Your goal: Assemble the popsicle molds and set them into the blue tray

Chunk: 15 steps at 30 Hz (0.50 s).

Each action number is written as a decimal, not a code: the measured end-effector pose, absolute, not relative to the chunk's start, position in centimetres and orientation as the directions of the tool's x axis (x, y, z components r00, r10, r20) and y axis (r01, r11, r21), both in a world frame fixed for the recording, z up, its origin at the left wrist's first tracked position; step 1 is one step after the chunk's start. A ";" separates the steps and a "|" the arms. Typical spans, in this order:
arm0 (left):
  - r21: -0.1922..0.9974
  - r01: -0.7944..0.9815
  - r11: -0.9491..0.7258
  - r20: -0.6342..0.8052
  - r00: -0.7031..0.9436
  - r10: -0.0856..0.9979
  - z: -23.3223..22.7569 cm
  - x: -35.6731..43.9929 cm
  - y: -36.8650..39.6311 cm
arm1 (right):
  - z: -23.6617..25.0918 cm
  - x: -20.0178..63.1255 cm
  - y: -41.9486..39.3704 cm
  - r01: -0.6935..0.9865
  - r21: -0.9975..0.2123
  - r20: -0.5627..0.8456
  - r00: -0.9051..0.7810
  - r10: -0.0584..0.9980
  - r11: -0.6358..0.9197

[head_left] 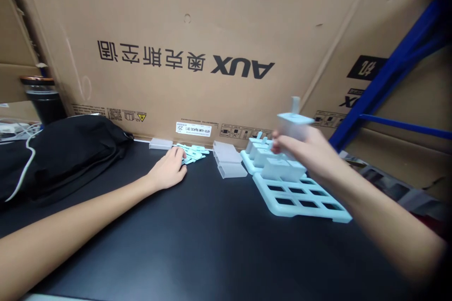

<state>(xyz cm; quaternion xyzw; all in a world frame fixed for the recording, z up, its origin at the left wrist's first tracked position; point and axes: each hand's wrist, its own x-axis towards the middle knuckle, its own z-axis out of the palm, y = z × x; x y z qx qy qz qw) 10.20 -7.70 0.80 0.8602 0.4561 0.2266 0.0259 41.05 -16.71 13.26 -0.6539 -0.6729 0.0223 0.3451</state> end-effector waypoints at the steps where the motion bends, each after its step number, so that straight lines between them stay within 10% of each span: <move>1: 0.255 0.776 -0.577 0.375 0.471 0.799 0.8 10.2 -7.7 | 13.6 39.3 -15.3 0.883 -0.439 0.368 0.007 0.930 0.167; 6: 0.273 0.783 -0.560 0.404 0.435 0.805 0.5 10.1 -7.5 | 13.1 32.4 -8.2 0.945 0.256 0.064 -0.226 0.972 0.202; 15: 0.339 0.789 -0.513 0.281 0.436 0.855 0.6 10.1 -7.1 | 14.3 28.6 -4.8 0.894 0.385 -0.125 -0.196 0.973 0.230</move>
